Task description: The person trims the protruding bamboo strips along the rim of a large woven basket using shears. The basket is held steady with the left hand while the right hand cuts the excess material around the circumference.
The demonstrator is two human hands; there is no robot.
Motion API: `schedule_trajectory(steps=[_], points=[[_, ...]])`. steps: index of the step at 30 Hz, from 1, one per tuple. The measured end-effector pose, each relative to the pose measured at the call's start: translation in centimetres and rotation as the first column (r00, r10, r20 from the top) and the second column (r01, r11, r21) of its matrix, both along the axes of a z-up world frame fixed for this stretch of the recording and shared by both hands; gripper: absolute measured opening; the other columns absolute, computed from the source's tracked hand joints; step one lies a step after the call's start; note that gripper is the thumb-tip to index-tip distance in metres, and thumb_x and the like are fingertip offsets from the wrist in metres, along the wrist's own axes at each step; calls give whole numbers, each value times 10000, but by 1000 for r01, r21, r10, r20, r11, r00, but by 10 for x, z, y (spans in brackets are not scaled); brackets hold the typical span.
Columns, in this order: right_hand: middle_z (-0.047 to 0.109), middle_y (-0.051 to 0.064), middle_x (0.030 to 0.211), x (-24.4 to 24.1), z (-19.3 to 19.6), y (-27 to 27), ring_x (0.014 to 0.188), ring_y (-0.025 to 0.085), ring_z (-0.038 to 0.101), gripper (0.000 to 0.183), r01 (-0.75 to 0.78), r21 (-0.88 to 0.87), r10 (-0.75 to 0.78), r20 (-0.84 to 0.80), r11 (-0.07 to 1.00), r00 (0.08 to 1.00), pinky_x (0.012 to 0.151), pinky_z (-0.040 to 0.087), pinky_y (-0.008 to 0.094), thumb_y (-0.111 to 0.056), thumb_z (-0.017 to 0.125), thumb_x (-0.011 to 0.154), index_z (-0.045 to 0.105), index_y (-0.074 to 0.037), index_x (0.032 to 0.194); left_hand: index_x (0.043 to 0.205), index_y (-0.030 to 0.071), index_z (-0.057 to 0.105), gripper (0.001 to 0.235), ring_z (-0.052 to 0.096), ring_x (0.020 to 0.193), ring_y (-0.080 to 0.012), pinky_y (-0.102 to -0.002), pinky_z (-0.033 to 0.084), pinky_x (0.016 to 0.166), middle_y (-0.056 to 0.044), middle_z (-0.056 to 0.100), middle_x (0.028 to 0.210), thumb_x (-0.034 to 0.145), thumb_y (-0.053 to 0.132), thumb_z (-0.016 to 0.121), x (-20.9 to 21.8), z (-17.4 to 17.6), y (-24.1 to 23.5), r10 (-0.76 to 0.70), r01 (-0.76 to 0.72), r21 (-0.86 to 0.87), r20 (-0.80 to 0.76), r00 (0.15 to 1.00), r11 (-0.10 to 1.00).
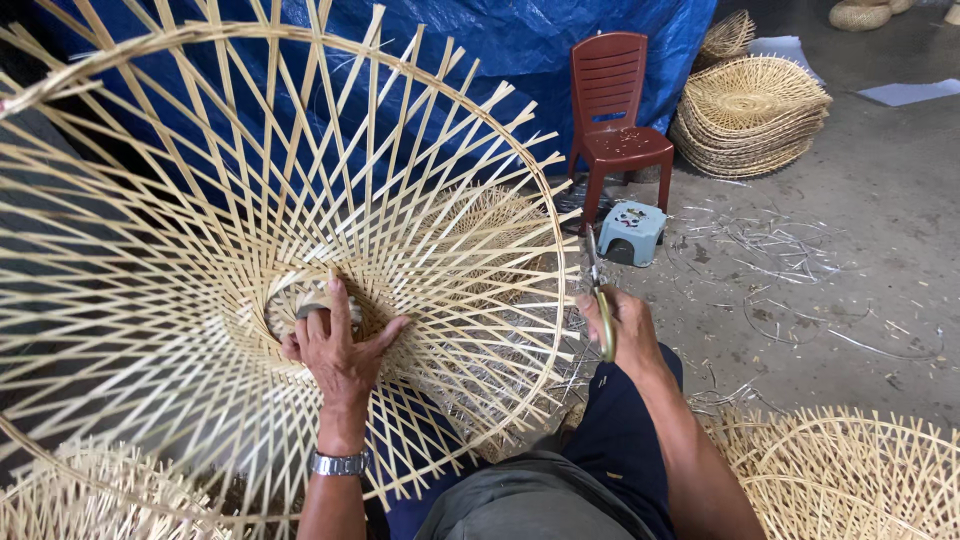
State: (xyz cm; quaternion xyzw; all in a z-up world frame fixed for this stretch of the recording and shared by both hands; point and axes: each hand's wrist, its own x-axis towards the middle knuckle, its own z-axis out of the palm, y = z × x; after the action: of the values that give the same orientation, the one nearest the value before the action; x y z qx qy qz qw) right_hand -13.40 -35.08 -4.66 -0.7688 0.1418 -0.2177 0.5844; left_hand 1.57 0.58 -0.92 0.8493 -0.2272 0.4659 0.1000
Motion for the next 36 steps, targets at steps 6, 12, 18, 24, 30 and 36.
schedule_trajectory(steps=[6, 12, 18, 24, 30, 36], points=[[611, 15, 606, -6, -28, -21, 496, 153, 597, 730, -70, -179, 57, -80, 981, 995, 443, 502, 358, -825, 441, 792, 611, -115, 799, 1555, 172, 439, 1167, 476, 923, -276, -476, 310, 867, -109, 567, 975, 620, 744, 838, -16, -19, 11, -45, 45, -48, 5, 999, 998], [603, 16, 583, -3, -22, -20, 499, 155, 622, 739, -110, -258, 105, -31, 960, 994, 471, 525, 362, -833, 407, 808, 604, -121, 786, 1539, 169, 465, 1149, 492, 943, -279, -469, 321, 893, -108, 569, 986, 616, 753, 820, -29, -25, 12, -49, 50, -47, 15, 999, 998], [589, 23, 563, -4, -8, -13, 490, 151, 617, 756, -93, -254, 96, -1, 963, 995, 450, 504, 349, -832, 428, 801, 615, -100, 794, 1539, 188, 461, 1156, 479, 869, -255, -450, 292, 845, -74, 547, 896, 612, 792, 796, -35, -25, 12, 7, -7, -4, 27, 1000, 1000], [568, 12, 531, -7, 6, -7, 456, 124, 587, 701, -93, -196, 99, 24, 976, 995, 420, 477, 317, -762, 485, 839, 646, -81, 800, 1565, 191, 420, 1174, 471, 852, -254, -450, 277, 840, -76, 539, 880, 629, 806, 772, -37, -23, 10, -12, 12, -22, 3, 1000, 1000], [557, 4, 475, -13, 3, 1, 392, 96, 578, 553, -72, -125, 87, 120, 989, 989, 353, 485, 267, -601, 603, 869, 655, -63, 750, 1580, 210, 385, 1181, 487, 873, -252, -452, 277, 846, -72, 545, 894, 636, 804, 773, -38, -26, 12, -9, 9, -13, 42, 999, 1000], [554, 11, 480, -18, -19, 2, 385, 111, 550, 556, -20, -110, 43, 214, 994, 976, 348, 444, 281, -614, 609, 880, 643, -81, 725, 1578, 214, 380, 1173, 490, 877, -253, -457, 280, 852, -71, 549, 906, 637, 797, 769, -37, -28, 16, -17, 18, -14, 33, 999, 1000]])
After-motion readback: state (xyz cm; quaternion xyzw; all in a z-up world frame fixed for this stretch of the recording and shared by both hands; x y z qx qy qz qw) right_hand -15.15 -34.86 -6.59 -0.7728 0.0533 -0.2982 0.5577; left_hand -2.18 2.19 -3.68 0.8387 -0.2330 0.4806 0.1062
